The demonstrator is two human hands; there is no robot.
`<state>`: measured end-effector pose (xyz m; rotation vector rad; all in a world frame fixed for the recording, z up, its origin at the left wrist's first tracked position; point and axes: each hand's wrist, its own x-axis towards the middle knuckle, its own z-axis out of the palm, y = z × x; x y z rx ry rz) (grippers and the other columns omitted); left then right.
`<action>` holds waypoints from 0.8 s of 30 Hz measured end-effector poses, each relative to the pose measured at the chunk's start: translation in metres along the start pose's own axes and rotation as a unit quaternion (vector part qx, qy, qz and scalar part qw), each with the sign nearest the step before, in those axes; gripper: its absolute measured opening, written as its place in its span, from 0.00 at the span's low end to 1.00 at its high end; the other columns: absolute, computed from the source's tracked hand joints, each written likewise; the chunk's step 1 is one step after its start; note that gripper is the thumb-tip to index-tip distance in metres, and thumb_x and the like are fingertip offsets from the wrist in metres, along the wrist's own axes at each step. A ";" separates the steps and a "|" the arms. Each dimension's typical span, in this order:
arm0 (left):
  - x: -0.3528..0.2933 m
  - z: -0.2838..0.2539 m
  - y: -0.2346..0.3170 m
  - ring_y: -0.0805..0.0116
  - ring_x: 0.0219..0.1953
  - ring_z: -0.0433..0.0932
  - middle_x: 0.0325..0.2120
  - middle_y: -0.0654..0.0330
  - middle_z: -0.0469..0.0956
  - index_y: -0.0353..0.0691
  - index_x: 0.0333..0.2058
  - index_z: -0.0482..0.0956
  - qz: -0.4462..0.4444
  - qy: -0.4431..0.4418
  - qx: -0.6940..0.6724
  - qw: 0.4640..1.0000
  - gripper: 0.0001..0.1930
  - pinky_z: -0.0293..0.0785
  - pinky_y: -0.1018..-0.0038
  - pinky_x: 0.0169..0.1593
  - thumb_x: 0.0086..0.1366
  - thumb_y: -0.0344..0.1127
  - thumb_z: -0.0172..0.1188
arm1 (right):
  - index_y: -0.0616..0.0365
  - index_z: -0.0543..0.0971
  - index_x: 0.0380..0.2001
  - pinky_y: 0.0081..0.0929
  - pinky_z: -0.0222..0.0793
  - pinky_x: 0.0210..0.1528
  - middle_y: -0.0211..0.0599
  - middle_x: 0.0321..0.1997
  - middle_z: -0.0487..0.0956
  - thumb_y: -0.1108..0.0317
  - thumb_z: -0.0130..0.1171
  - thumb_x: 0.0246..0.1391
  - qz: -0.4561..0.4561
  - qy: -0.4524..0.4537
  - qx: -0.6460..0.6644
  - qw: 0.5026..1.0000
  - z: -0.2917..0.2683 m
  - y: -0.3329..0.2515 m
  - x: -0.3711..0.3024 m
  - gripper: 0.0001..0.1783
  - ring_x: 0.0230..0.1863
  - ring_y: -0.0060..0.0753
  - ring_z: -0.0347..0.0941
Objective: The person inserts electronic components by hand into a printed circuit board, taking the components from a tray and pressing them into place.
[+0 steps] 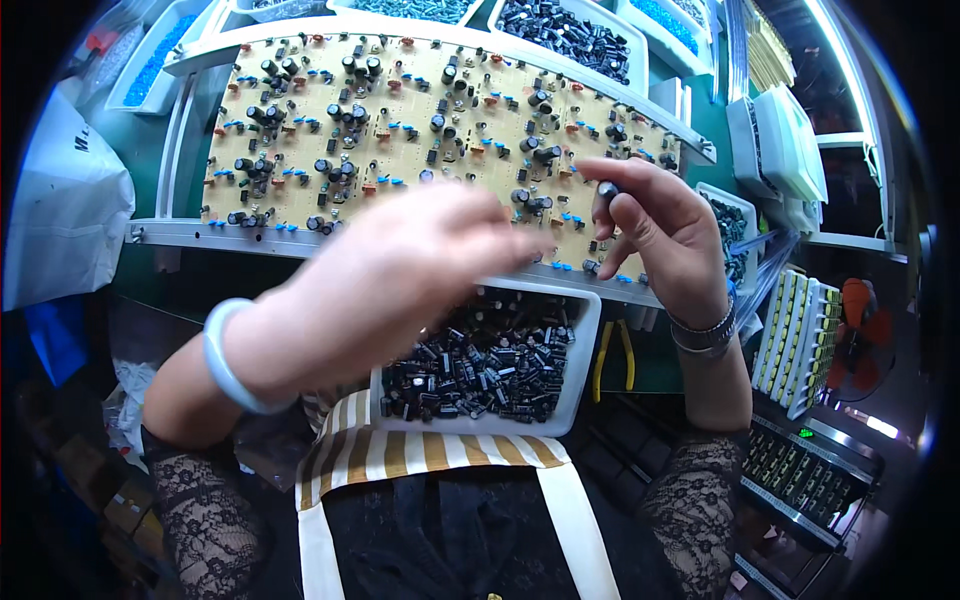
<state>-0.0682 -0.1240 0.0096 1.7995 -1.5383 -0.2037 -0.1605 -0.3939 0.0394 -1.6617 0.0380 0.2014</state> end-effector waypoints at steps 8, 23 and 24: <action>0.022 -0.039 -0.049 0.60 0.44 0.82 0.36 0.59 0.83 0.42 0.48 0.86 -0.069 0.091 0.144 0.983 0.11 0.76 0.66 0.51 0.67 0.26 0.67 | 0.62 0.76 0.60 0.22 0.88 0.37 0.37 0.49 0.82 0.72 0.54 0.76 -0.021 -0.022 0.094 0.995 0.012 0.012 -0.010 0.14 0.47 0.22 0.82; 0.038 -0.046 -0.075 0.63 0.51 0.80 0.38 0.64 0.85 0.47 0.42 0.87 0.009 0.020 0.277 0.961 0.06 0.66 0.61 0.62 0.66 0.31 0.69 | 0.66 0.77 0.53 0.20 0.86 0.29 0.37 0.41 0.83 0.72 0.64 0.70 -0.100 0.062 0.145 0.982 0.000 0.015 -0.024 0.13 0.36 0.21 0.84; 0.040 -0.048 -0.071 0.63 0.52 0.80 0.39 0.64 0.85 0.47 0.42 0.87 0.016 0.011 0.287 0.958 0.06 0.65 0.60 0.63 0.67 0.31 0.69 | 0.65 0.77 0.53 0.20 0.86 0.29 0.36 0.41 0.83 0.71 0.64 0.71 -0.105 0.069 0.126 0.984 0.000 0.014 -0.024 0.13 0.36 0.21 0.84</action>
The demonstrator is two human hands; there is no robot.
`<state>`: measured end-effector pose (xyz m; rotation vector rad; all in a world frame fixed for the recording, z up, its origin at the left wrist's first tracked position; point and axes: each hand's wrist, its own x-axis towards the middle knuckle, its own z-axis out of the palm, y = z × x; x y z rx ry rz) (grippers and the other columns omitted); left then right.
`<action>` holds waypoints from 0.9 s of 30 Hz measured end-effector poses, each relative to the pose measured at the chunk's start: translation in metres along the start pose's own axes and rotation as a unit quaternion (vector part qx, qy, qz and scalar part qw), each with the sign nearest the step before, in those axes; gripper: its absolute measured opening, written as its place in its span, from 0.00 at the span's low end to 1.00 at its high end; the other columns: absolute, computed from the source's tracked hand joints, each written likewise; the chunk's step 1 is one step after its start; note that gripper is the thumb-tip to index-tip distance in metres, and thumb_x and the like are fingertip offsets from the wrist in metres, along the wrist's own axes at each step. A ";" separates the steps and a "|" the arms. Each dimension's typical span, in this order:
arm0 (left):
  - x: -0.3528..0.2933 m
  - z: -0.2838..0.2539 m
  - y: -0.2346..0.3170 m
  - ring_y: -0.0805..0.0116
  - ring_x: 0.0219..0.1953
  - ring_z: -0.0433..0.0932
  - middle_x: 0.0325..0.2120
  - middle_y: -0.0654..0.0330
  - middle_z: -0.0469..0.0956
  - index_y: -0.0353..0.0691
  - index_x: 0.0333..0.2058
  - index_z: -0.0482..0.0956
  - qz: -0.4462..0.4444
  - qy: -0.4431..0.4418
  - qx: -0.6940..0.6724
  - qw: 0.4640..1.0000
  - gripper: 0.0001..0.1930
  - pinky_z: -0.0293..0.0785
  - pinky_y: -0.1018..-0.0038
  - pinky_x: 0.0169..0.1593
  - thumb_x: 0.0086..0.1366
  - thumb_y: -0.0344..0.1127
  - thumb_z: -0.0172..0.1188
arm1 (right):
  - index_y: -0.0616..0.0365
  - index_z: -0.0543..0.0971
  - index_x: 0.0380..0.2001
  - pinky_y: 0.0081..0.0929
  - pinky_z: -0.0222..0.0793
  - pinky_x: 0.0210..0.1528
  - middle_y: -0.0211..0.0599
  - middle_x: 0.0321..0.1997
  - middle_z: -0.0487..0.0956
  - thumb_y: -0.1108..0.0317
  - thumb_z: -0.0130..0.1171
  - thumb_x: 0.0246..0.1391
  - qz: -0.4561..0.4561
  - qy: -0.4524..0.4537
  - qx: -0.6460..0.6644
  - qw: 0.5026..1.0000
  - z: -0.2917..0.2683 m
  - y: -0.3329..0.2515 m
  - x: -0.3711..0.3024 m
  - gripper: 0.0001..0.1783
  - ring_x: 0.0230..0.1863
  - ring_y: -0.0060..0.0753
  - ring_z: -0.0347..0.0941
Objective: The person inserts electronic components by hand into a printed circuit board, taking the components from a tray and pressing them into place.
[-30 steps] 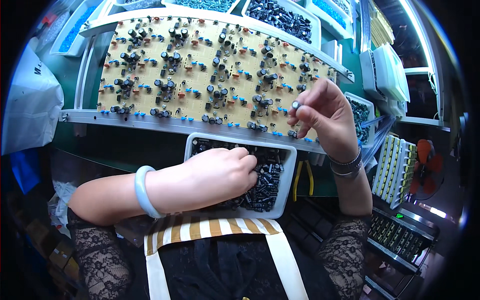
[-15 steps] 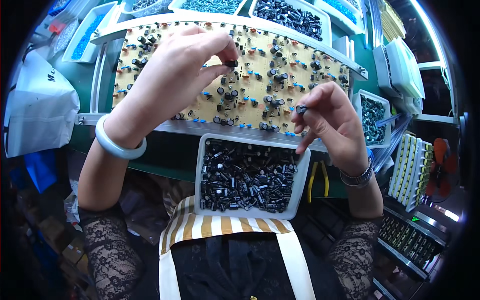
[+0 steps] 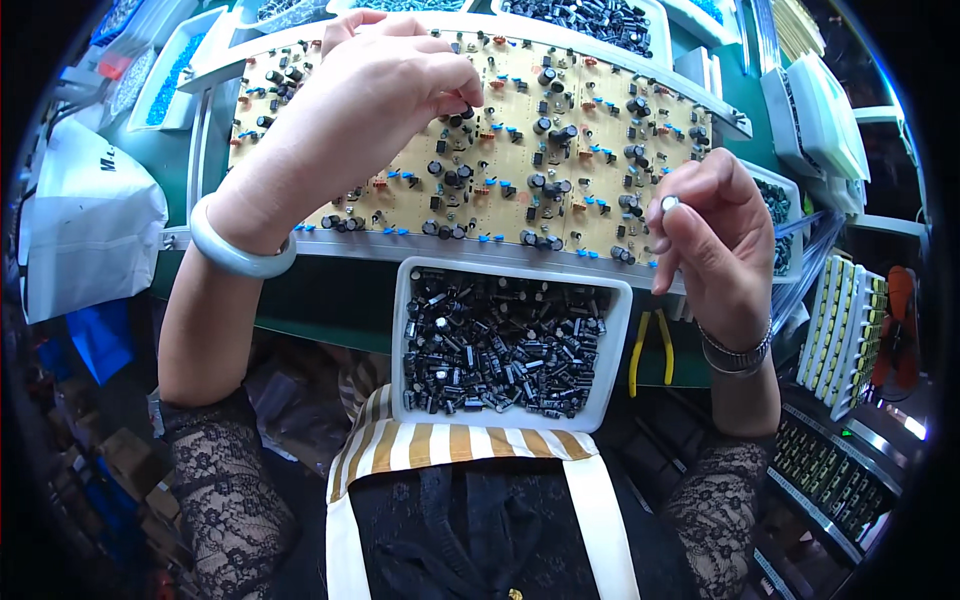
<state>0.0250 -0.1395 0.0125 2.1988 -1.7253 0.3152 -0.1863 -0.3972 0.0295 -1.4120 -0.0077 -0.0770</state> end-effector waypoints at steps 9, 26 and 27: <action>0.018 -0.021 0.017 0.61 0.51 0.77 0.36 0.62 0.82 0.45 0.36 0.85 0.001 -0.081 0.019 0.997 0.04 0.60 0.51 0.66 0.65 0.27 0.64 | 0.66 0.76 0.52 0.20 0.87 0.31 0.40 0.46 0.85 0.63 0.56 0.77 0.002 -0.003 -0.041 0.999 0.003 -0.004 0.003 0.14 0.42 0.28 0.86; 0.003 -0.008 0.037 0.66 0.53 0.79 0.40 0.67 0.85 0.51 0.43 0.87 0.016 0.000 0.149 0.989 0.11 0.59 0.58 0.70 0.62 0.29 0.68 | 0.63 0.85 0.53 0.20 0.84 0.46 0.39 0.50 0.89 0.69 0.66 0.70 -0.021 -0.005 -0.292 0.956 -0.025 0.005 0.061 0.13 0.48 0.24 0.86; 0.002 -0.002 0.043 0.66 0.53 0.79 0.40 0.67 0.85 0.51 0.43 0.87 0.016 0.008 0.148 0.989 0.11 0.59 0.58 0.70 0.62 0.29 0.68 | 0.62 0.86 0.53 0.20 0.83 0.46 0.37 0.49 0.88 0.67 0.66 0.70 -0.027 0.005 -0.296 0.955 -0.025 0.009 0.063 0.14 0.46 0.22 0.84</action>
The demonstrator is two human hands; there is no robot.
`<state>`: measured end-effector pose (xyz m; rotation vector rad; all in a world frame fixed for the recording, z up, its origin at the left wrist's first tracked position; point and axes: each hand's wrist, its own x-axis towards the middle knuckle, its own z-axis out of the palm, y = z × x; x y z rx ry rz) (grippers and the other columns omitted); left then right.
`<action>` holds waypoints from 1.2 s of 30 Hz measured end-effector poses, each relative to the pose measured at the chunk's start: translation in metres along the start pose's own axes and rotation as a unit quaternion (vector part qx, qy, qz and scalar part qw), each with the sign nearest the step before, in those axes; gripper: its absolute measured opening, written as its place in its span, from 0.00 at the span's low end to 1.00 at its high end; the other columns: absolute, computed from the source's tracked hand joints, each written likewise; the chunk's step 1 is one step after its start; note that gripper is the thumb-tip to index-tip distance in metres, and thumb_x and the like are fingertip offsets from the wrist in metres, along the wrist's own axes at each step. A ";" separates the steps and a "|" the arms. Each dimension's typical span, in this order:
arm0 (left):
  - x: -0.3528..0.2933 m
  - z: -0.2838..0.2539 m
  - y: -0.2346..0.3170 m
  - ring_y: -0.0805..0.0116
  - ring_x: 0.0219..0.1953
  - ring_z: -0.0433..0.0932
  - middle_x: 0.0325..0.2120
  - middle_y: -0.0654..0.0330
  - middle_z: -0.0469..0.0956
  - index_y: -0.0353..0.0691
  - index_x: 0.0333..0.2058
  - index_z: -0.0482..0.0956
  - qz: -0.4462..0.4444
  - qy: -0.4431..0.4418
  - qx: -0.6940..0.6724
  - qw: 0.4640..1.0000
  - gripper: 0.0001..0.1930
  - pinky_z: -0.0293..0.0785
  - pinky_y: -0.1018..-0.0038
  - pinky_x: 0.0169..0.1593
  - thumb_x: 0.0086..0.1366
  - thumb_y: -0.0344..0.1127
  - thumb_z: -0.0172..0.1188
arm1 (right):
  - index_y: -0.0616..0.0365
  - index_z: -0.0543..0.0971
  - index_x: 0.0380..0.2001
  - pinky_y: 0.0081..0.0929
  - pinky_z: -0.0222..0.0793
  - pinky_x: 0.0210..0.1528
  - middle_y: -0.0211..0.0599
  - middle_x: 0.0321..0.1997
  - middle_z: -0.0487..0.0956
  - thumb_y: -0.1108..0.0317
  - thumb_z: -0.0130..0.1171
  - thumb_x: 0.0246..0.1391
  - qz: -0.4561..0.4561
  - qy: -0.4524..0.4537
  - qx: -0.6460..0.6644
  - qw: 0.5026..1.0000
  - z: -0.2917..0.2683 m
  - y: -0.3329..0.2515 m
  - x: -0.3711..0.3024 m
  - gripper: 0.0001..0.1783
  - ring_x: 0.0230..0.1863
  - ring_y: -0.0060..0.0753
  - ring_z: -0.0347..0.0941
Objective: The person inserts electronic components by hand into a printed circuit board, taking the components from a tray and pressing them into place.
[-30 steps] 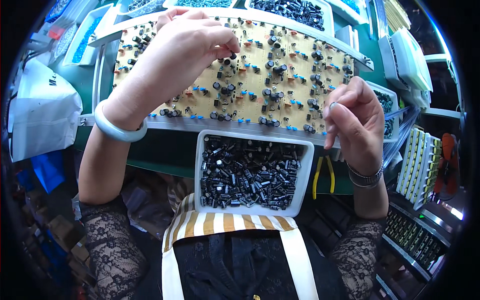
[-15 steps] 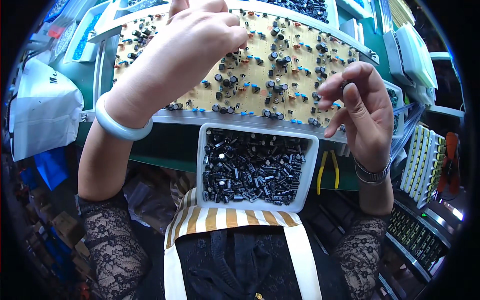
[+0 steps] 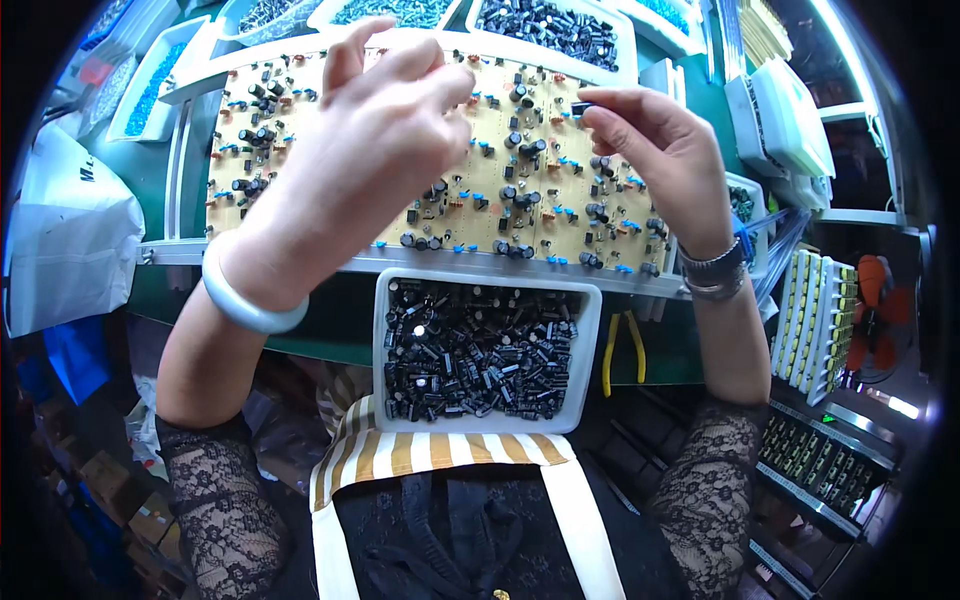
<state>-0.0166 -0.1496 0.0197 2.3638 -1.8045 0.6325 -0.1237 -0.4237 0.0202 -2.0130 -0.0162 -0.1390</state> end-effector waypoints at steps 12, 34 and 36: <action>-0.054 -0.005 0.112 0.63 0.41 0.77 0.27 0.65 0.78 0.39 0.31 0.86 0.169 -0.151 -0.273 0.935 0.05 0.70 0.61 0.63 0.59 0.33 0.64 | 0.57 0.88 0.51 0.20 0.79 0.42 0.35 0.45 0.87 0.71 0.68 0.65 -0.130 -0.013 -0.287 0.949 0.002 0.006 0.031 0.12 0.38 0.21 0.82; -0.039 -0.017 0.064 0.61 0.41 0.79 0.30 0.61 0.77 0.39 0.45 0.85 0.053 -0.052 -0.384 0.920 0.12 0.77 0.62 0.50 0.63 0.31 0.64 | 0.57 0.86 0.48 0.25 0.83 0.41 0.36 0.45 0.87 0.72 0.71 0.62 -0.250 -0.064 -0.369 0.893 0.002 0.001 0.047 0.11 0.40 0.31 0.85; -0.036 -0.012 0.041 0.61 0.41 0.80 0.32 0.61 0.78 0.40 0.46 0.86 0.008 -0.001 -0.349 0.937 0.13 0.78 0.63 0.47 0.63 0.28 0.65 | 0.55 0.86 0.47 0.25 0.82 0.40 0.35 0.44 0.87 0.72 0.72 0.60 -0.248 0.003 -0.348 0.904 0.007 -0.005 0.035 0.12 0.39 0.31 0.85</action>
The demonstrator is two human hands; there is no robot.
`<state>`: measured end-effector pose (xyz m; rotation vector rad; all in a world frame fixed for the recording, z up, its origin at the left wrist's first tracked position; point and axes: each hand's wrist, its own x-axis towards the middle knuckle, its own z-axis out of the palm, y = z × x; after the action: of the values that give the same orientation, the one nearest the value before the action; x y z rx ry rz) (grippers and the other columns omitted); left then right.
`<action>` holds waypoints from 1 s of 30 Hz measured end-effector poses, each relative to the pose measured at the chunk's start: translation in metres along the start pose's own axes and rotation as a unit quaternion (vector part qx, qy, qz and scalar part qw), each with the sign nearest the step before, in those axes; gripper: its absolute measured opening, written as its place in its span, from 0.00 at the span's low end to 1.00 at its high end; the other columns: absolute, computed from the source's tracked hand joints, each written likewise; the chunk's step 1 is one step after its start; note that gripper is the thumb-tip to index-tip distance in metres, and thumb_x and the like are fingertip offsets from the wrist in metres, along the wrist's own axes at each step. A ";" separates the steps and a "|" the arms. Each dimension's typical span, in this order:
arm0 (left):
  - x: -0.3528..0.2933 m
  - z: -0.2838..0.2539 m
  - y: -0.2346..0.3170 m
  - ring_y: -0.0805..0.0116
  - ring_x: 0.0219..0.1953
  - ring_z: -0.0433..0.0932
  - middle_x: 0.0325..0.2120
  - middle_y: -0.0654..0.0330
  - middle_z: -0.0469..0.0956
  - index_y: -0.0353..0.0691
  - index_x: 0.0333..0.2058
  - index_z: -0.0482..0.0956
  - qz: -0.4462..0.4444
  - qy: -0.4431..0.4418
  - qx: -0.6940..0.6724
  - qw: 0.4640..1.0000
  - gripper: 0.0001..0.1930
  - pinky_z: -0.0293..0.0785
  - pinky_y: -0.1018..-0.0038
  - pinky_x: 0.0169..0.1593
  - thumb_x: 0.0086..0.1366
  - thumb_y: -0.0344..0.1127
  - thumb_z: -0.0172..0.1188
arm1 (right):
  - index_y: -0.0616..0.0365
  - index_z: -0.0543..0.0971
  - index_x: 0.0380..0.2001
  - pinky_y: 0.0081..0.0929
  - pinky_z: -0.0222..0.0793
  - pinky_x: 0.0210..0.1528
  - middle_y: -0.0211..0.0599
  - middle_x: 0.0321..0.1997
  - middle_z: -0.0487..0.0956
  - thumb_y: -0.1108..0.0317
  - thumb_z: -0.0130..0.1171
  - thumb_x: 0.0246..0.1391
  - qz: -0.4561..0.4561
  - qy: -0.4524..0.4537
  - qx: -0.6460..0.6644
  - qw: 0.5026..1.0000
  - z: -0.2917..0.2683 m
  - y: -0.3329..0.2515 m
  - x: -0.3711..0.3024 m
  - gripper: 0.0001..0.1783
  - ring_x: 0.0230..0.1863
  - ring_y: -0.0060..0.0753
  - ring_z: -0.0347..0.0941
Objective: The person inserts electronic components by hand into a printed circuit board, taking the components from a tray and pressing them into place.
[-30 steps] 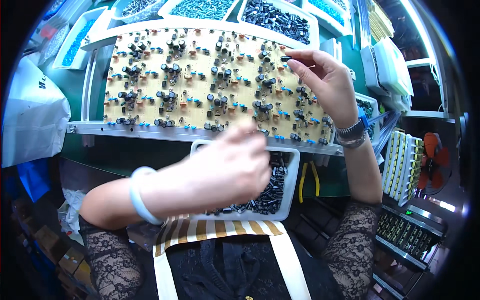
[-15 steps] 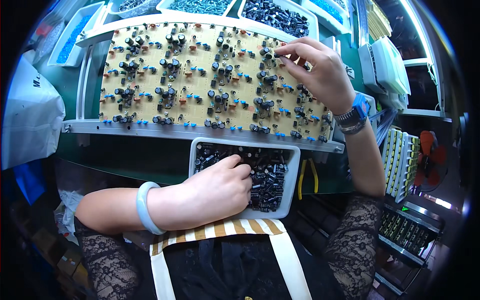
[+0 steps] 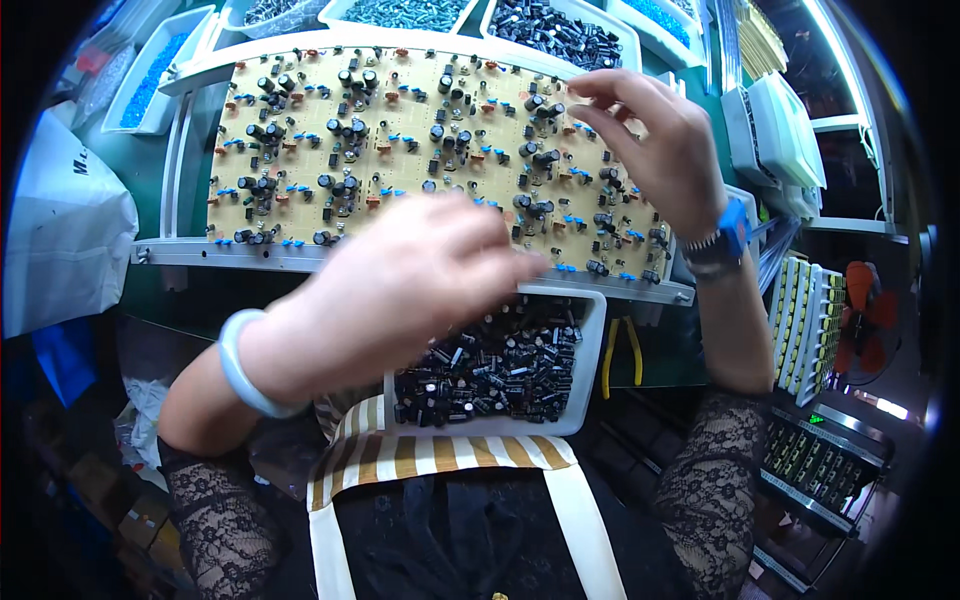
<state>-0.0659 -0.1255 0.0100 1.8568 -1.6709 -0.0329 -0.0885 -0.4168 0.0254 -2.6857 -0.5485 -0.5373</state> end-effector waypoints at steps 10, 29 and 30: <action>0.017 -0.038 -0.067 0.62 0.42 0.82 0.37 0.60 0.85 0.42 0.47 0.88 -0.127 0.122 0.070 0.982 0.12 0.78 0.67 0.48 0.64 0.27 0.71 | 0.59 0.81 0.56 0.31 0.79 0.40 0.32 0.42 0.80 0.66 0.61 0.61 -0.129 -0.308 0.157 0.930 0.026 -0.130 -0.087 0.21 0.44 0.31 0.80; 0.053 -0.032 -0.106 0.67 0.50 0.81 0.38 0.70 0.88 0.54 0.42 0.91 -0.090 0.033 0.222 0.970 0.06 0.62 0.61 0.61 0.71 0.35 0.66 | 0.65 0.80 0.57 0.31 0.79 0.41 0.34 0.38 0.77 0.67 0.60 0.60 -0.176 -0.259 0.166 0.935 0.035 -0.126 -0.110 0.22 0.39 0.31 0.79; 0.054 -0.032 -0.106 0.66 0.49 0.81 0.38 0.69 0.88 0.53 0.42 0.90 -0.076 0.033 0.233 0.969 0.05 0.64 0.62 0.61 0.70 0.35 0.67 | 0.65 0.80 0.57 0.30 0.79 0.40 0.33 0.38 0.77 0.67 0.60 0.60 -0.178 -0.244 0.167 0.939 0.035 -0.126 -0.112 0.23 0.38 0.31 0.79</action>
<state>0.0525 -0.1604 0.0073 2.2985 -1.5799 0.3847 -0.2281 -0.3267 -0.0207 -2.3861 -1.1594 0.1500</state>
